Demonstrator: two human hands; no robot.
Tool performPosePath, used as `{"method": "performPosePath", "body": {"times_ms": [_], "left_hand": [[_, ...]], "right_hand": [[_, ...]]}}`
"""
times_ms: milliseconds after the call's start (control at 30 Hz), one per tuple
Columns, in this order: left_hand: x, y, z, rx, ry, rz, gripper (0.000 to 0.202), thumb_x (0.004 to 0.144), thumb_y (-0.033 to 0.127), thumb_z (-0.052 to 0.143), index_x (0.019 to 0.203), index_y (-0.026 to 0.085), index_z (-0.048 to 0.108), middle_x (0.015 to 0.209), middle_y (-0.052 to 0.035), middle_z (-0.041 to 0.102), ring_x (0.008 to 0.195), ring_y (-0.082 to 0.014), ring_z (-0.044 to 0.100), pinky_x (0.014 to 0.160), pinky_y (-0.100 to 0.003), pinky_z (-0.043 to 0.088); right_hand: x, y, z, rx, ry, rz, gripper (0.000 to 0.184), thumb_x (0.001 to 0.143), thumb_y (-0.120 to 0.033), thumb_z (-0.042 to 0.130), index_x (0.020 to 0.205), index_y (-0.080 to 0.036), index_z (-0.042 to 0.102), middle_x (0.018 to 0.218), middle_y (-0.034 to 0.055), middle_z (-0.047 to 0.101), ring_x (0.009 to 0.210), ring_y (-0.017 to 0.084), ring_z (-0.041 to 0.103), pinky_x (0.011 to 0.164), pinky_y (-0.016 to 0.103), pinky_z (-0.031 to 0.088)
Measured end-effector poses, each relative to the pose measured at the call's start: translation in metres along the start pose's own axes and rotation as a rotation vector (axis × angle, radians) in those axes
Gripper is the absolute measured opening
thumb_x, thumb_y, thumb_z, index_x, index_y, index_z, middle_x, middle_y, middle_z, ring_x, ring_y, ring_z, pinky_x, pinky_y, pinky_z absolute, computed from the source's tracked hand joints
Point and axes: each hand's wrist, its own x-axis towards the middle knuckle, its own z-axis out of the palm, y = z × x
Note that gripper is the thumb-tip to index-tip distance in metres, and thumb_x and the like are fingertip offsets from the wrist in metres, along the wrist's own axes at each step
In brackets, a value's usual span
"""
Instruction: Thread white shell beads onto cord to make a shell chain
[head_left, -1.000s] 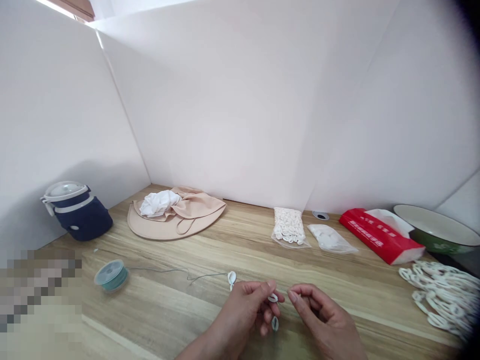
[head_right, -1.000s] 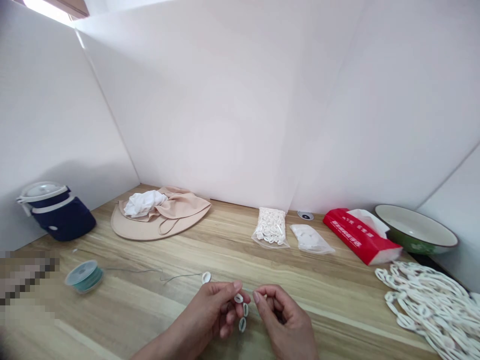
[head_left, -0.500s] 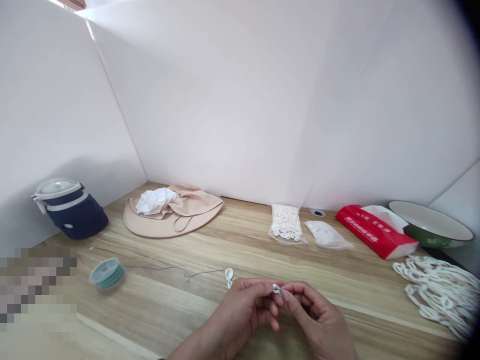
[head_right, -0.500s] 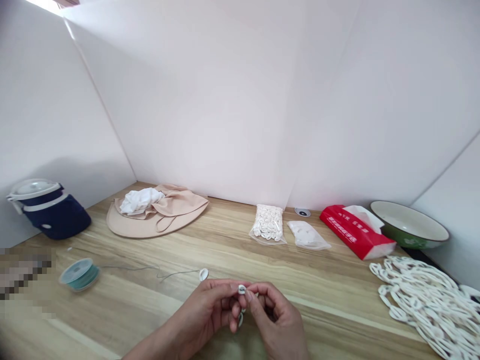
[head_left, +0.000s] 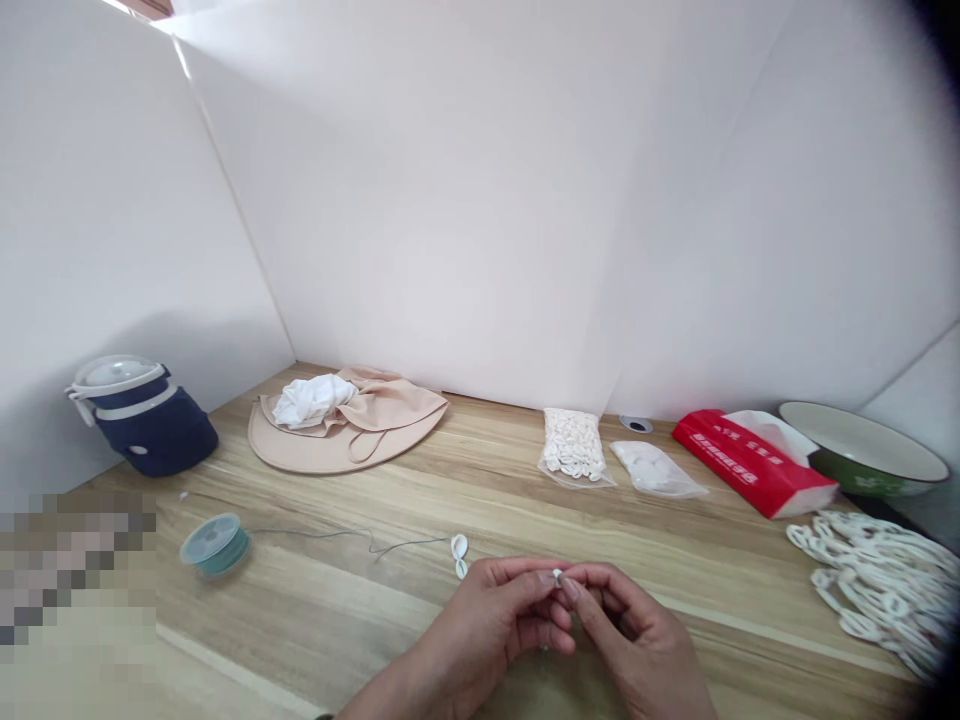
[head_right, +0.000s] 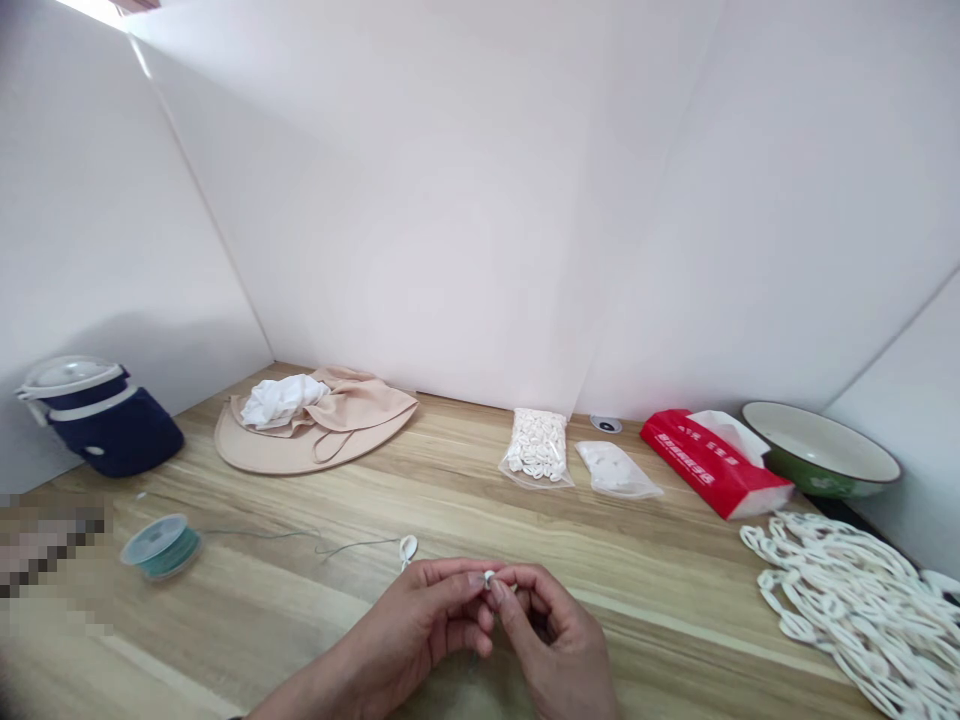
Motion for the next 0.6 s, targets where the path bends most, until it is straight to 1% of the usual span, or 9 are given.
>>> {"method": "performPosePath", "body": {"times_ms": [100,200,267,400,533,600], "left_hand": [[-0.0001,0.0001,-0.0012,0.022,-0.030,0.002,0.025,0.079,0.024,0.064,0.088,0.003,0.072,0.068,-0.0077,0.060,0.062,-0.0109,0.055,0.062,-0.024,0.049],[0.0002,-0.0003,-0.0019,0.079,-0.064,0.005,0.026,0.078,0.025,0.064,0.091,0.004,0.072,0.068,-0.0063,0.060,0.061,-0.0103,0.053,0.064,-0.025,0.047],[0.0002,-0.0005,-0.0010,0.146,-0.065,0.032,0.028,0.079,0.028,0.065,0.092,0.006,0.073,0.070,-0.0060,0.060,0.063,-0.0109,0.053,0.065,-0.025,0.046],[0.0004,-0.0004,0.0029,0.215,-0.004,0.121,0.027,0.075,0.031,0.069,0.086,0.007,0.075,0.077,-0.0071,0.063,0.069,-0.0131,0.055,0.064,-0.025,0.044],[0.0014,-0.0019,0.0026,0.168,0.090,0.110,0.034,0.071,0.028,0.074,0.099,0.009,0.071,0.069,-0.0043,0.065,0.062,-0.0130,0.058,0.066,-0.028,0.046],[0.0018,-0.0025,0.0011,0.161,0.097,0.109,0.033,0.070,0.027,0.074,0.098,0.008,0.071,0.070,-0.0057,0.067,0.061,-0.0136,0.060,0.068,-0.029,0.047]], "right_hand": [[-0.0001,0.0003,0.0004,0.030,-0.017,0.015,0.021,0.071,-0.044,0.072,0.074,-0.023,0.070,0.054,-0.0034,0.060,0.066,0.016,0.062,0.054,0.018,0.044],[0.0005,0.0010,-0.0001,0.065,-0.026,0.055,0.024,0.071,-0.045,0.071,0.076,-0.022,0.070,0.057,-0.0026,0.064,0.061,0.015,0.060,0.055,0.019,0.044],[0.0011,0.0016,-0.0002,0.085,-0.035,0.075,0.026,0.071,-0.046,0.071,0.077,-0.021,0.070,0.060,-0.0012,0.067,0.058,0.014,0.059,0.055,0.020,0.045],[0.0015,0.0018,0.0003,0.138,-0.027,0.085,0.027,0.068,-0.046,0.073,0.075,-0.020,0.071,0.067,0.0024,0.071,0.059,0.016,0.061,0.056,0.022,0.046],[0.0013,0.0018,0.0009,0.188,-0.049,0.124,0.029,0.067,-0.047,0.074,0.072,-0.019,0.071,0.063,0.0025,0.069,0.057,0.016,0.061,0.057,0.023,0.048],[0.0011,0.0020,0.0009,0.202,-0.048,0.148,0.030,0.066,-0.048,0.074,0.072,-0.019,0.070,0.063,0.0028,0.069,0.059,0.017,0.062,0.060,0.025,0.050]]}}
